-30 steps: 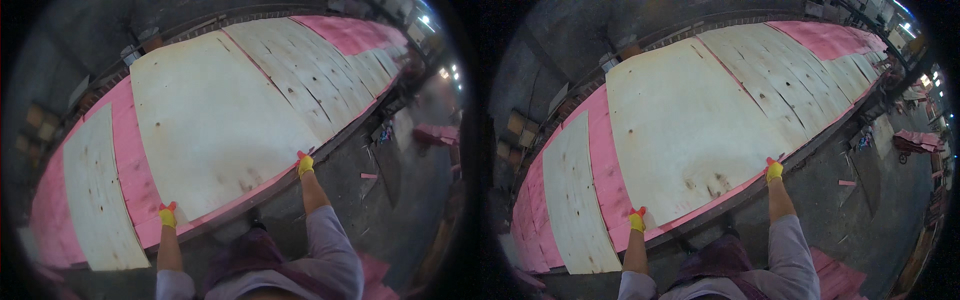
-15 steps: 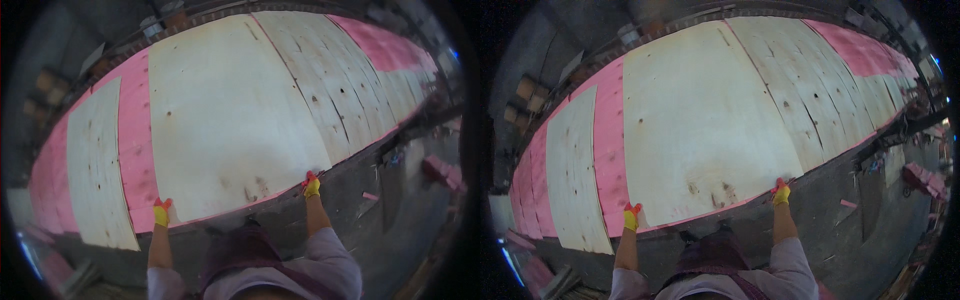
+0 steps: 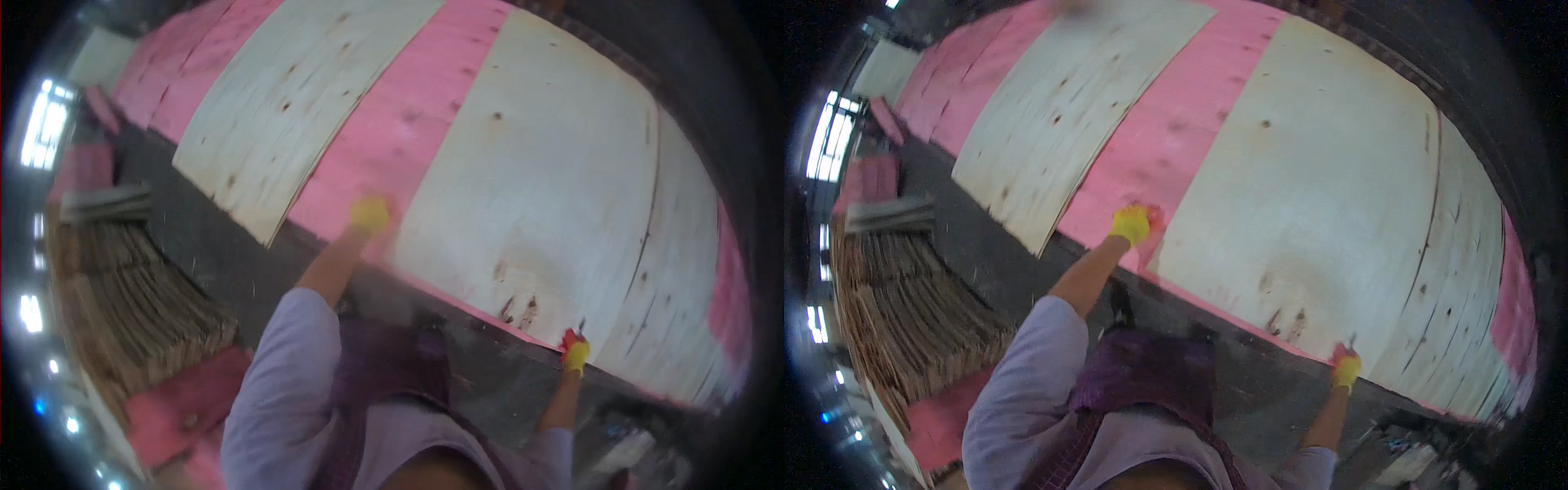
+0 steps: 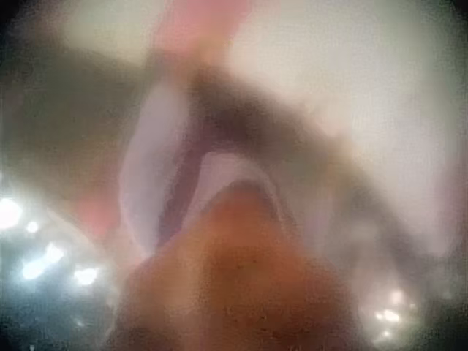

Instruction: The person sorts through stacks of pink wood veneer, cuts thin strips from sheets using a utility knife, and lays both pink and tan wood veneer sheets side-by-side on a long workbench.

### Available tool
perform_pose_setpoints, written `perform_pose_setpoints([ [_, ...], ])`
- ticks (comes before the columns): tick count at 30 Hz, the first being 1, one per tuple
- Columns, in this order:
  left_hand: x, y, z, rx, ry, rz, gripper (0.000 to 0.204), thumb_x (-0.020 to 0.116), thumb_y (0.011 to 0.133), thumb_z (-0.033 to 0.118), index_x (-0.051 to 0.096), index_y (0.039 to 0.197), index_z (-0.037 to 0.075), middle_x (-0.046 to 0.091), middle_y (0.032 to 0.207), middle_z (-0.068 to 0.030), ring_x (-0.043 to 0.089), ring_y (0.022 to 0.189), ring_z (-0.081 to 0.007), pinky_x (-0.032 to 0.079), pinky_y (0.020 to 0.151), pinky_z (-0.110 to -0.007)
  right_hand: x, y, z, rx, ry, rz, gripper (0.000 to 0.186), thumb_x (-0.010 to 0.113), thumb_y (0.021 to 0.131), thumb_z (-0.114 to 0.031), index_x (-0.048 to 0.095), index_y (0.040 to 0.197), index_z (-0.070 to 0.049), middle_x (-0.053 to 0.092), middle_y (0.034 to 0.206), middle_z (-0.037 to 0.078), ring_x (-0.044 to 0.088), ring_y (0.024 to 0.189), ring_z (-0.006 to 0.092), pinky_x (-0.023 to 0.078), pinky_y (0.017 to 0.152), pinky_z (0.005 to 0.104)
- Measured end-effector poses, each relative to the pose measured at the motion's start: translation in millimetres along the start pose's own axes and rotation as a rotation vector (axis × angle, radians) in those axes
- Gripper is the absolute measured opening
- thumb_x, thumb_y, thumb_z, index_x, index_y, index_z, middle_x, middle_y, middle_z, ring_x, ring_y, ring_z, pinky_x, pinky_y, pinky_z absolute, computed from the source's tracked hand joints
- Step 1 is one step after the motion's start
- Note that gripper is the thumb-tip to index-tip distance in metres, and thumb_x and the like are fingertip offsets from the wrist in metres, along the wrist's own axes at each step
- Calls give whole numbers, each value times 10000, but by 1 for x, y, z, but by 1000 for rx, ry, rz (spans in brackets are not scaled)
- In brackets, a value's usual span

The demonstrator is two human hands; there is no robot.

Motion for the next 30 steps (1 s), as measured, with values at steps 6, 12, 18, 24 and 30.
perform_pose_setpoints([
  [6,10,-28,-197,-566,-380,761,655,616,798,301,366,1372,111,504,1239,-194,453,1182,-346,388,969,-402,321,-183,-113,-252,83,-570,265,640,857,-226,622,1053,-49,643,800,13,475,519,40,345,448,188],
  [12,82,-46,-470,-988,-1850,264,495,663,776,247,444,1202,123,501,1188,-136,520,1036,-299,425,828,-425,655,-367,-149,-252,-142,-923,538,673,807,-363,532,1209,-35,606,824,9,509,587,101,432,523,259],
  [18,-22,-87,-437,-919,-2128,166,298,670,803,183,505,1050,166,556,869,-5,525,703,-129,425,536,-308,765,-420,-149,-76,-494,-707,702,597,820,-307,297,1432,-140,583,1076,162,577,670,165,483,593,336],
  [24,-48,-102,-451,-498,-2173,-212,272,635,859,187,554,1110,121,621,1022,-20,596,875,-144,498,700,-283,739,-413,-124,-191,-52,-658,417,709,771,-173,520,1082,30,539,617,21,482,478,102,393,441,271],
  [30,-148,-72,-548,-714,-2440,236,541,579,828,548,552,1096,78,622,981,-68,589,797,-229,498,717,-383,602,-477,-263,-82,416,-477,289,702,753,-85,594,1006,3,620,847,26,554,662,84,422,545,216],
])
Point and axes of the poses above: each hand's wrist, its own y-axis towards the middle knuckle, its own x-axis out of the palm, z = x × y, the point moved 2 cm from there along y, towards the middle knuckle
